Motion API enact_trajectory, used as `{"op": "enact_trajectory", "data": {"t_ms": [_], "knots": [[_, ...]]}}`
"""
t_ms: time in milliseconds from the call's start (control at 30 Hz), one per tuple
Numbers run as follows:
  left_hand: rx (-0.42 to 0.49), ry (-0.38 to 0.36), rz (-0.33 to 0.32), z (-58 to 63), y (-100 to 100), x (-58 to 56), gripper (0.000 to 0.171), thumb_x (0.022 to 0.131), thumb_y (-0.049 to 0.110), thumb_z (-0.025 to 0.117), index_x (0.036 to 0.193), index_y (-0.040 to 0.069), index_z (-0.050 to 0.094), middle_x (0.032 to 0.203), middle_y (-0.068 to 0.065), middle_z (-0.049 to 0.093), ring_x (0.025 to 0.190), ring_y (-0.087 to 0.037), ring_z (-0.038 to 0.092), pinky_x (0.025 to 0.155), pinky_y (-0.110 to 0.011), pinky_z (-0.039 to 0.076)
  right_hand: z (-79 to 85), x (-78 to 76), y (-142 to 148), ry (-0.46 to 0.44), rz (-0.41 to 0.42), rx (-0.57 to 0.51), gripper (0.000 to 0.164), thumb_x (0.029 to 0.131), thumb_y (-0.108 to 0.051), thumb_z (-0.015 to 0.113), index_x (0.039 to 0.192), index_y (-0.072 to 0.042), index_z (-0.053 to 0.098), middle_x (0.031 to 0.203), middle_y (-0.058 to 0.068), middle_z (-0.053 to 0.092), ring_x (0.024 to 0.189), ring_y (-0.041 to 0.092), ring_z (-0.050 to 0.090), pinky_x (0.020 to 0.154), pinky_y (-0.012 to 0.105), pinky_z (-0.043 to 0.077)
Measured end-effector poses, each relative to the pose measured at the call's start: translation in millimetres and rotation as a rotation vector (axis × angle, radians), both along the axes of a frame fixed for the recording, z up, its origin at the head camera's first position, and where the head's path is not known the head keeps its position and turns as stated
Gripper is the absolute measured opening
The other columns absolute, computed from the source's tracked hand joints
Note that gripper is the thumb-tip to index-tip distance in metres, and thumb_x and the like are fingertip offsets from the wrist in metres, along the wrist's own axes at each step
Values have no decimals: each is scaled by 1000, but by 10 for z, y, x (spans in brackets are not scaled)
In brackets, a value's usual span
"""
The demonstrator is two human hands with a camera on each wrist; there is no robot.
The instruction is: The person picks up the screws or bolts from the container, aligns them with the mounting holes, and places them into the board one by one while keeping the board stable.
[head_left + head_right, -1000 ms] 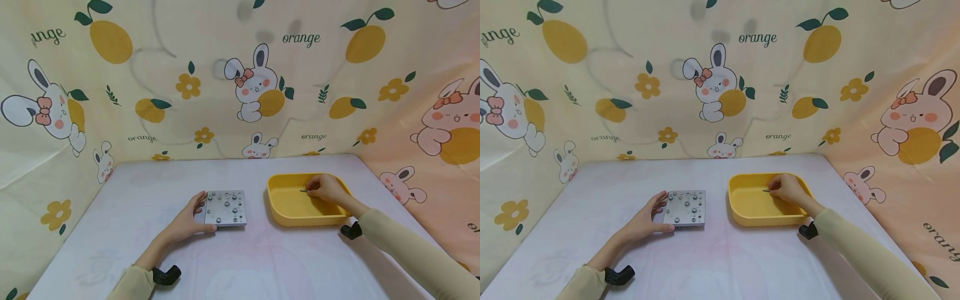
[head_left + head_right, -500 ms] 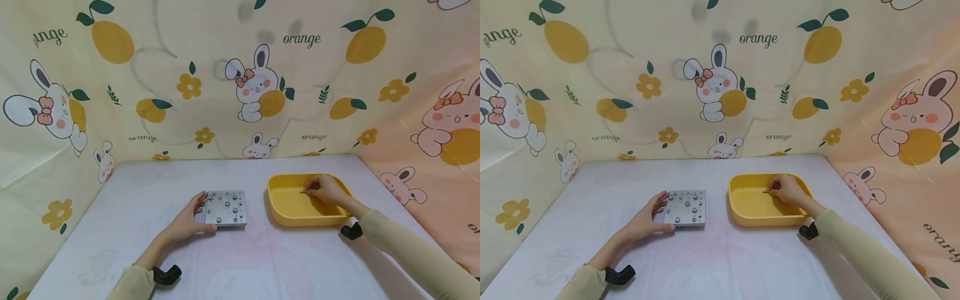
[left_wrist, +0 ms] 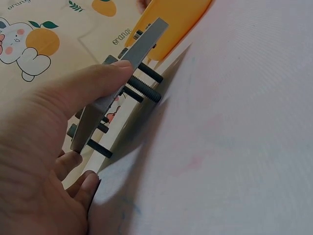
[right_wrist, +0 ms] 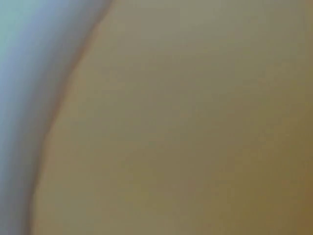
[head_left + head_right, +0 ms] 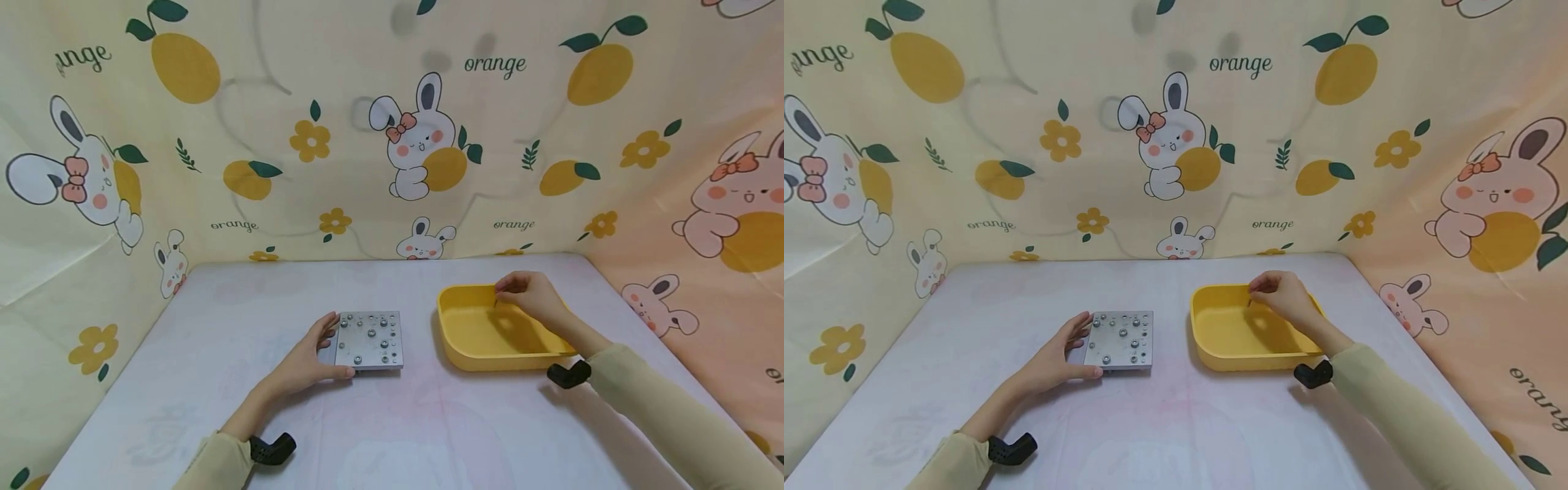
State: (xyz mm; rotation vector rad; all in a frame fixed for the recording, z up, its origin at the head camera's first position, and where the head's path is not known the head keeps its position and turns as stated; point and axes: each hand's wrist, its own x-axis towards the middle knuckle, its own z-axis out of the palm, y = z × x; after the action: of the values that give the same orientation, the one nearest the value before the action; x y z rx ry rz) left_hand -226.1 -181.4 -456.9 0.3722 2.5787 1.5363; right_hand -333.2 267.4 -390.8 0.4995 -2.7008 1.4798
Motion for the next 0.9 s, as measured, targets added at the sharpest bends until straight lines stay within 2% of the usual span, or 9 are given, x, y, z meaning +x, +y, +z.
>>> {"op": "enact_trajectory", "data": {"t_ms": [100, 233, 433, 600, 700, 900], "knots": [[0, 1, 5, 3, -1, 8, 116, 70, 36, 90, 158, 16, 17, 157, -7, 29, 135, -33, 37, 112, -51, 28, 116, 60, -200, -60, 12, -178, 23, 90, -4, 72, 107, 10, 66, 104, 23, 68, 89, 24, 67, 84, 36, 56], [-8, -7, 7, -3, 4, 10, 117, 70, 36, 90, 158, 16, 17, 157, -7, 29, 135, -32, 36, 112, -51, 28, 218, 161, -546, -132, 66, -396, 27, 89, -4, 73, 109, 13, 65, 104, 20, 69, 94, 28, 66, 92, 45, 51], [-7, -13, 8, -6, 13, -4, 117, 70, 37, 90, 158, 18, 15, 157, -5, 28, 136, -32, 35, 112, -51, 28, 261, 288, -1074, -175, 121, -578, 18, 89, -4, 73, 102, 8, 71, 101, 13, 69, 93, 30, 63, 90, 35, 53], [-9, -8, 3, -6, 21, -5, 117, 70, 38, 90, 158, 17, 15, 158, -7, 28, 137, -34, 35, 112, -54, 27, 208, 400, -1502, -241, 153, -756, 9, 90, -1, 69, 97, 2, 74, 104, 16, 68, 90, 25, 61, 93, 33, 51], [-13, -12, 4, 2, 13, 2, 118, 70, 39, 90, 158, 17, 15, 158, -7, 28, 137, -33, 35, 112, -53, 28, 133, 430, -1760, -282, 182, -847, 8, 92, 1, 66, 95, 0, 74, 106, 17, 67, 92, 25, 61, 94, 32, 50], [8, -16, -3, -10, 1, -13, 118, 70, 39, 90, 158, 17, 15, 158, -4, 26, 137, -32, 35, 112, -51, 28, -56, 279, -2195, -311, 132, -1059, 17, 89, 11, 62, 85, -1, 74, 95, 14, 69, 88, 23, 63, 86, 29, 54]]}}
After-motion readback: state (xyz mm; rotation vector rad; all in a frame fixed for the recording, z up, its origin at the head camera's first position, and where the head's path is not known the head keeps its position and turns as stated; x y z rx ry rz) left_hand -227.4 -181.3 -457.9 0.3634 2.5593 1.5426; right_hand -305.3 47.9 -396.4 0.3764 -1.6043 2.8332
